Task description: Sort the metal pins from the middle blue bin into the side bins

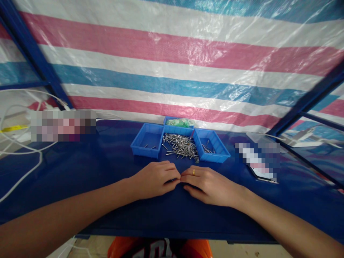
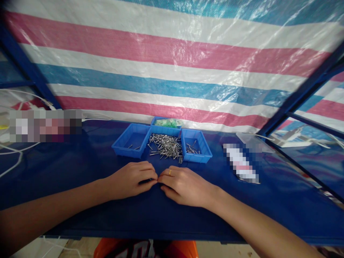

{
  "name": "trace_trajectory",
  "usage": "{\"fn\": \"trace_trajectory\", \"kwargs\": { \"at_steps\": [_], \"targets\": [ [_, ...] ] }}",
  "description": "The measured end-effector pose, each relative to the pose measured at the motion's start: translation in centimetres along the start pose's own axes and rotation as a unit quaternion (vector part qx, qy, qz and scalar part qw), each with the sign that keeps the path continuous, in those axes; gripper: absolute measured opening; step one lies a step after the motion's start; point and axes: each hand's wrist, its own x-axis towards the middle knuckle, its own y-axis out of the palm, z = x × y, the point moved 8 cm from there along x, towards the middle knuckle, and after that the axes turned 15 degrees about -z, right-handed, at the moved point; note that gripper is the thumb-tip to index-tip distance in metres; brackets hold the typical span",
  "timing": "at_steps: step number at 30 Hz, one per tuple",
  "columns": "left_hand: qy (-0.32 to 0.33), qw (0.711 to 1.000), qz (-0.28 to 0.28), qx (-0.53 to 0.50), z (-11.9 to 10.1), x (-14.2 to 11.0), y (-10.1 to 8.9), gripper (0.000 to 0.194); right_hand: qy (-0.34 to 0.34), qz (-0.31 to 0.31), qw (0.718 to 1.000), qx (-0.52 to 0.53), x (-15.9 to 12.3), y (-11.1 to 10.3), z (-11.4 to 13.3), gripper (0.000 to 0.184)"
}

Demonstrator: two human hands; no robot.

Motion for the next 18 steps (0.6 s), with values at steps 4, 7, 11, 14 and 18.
{"fn": "trace_trajectory", "kwargs": {
  "at_steps": [4, 7, 11, 14, 18],
  "targets": [
    [0.002, 1.000, 0.028, 0.011, 0.3, -0.1, 0.4, 0.011, 0.009, 0.007, 1.000, -0.003, 0.0, 0.2, -0.2, 0.022],
    [0.018, 0.997, 0.061, 0.032, 0.4, -0.3, 0.0, 0.011, 0.016, 0.007, 1.000, -0.009, -0.1, 0.1, -0.5, 0.022],
    [0.032, 0.991, 0.120, 0.041, 0.3, -0.5, -0.8, 0.021, 0.013, 0.008, 1.000, -0.024, -0.3, 0.0, -0.6, 0.023],
    [-0.006, 0.987, 0.162, 0.018, 0.6, -0.7, -1.1, 0.026, 0.010, 0.012, 0.999, -0.031, -0.4, 0.0, -0.6, 0.023],
    [-0.001, 0.982, 0.189, -0.018, -0.2, -1.0, -0.9, 0.043, 0.009, 0.009, 0.999, -0.030, -0.3, -0.1, -0.6, 0.023]
  ]
}}
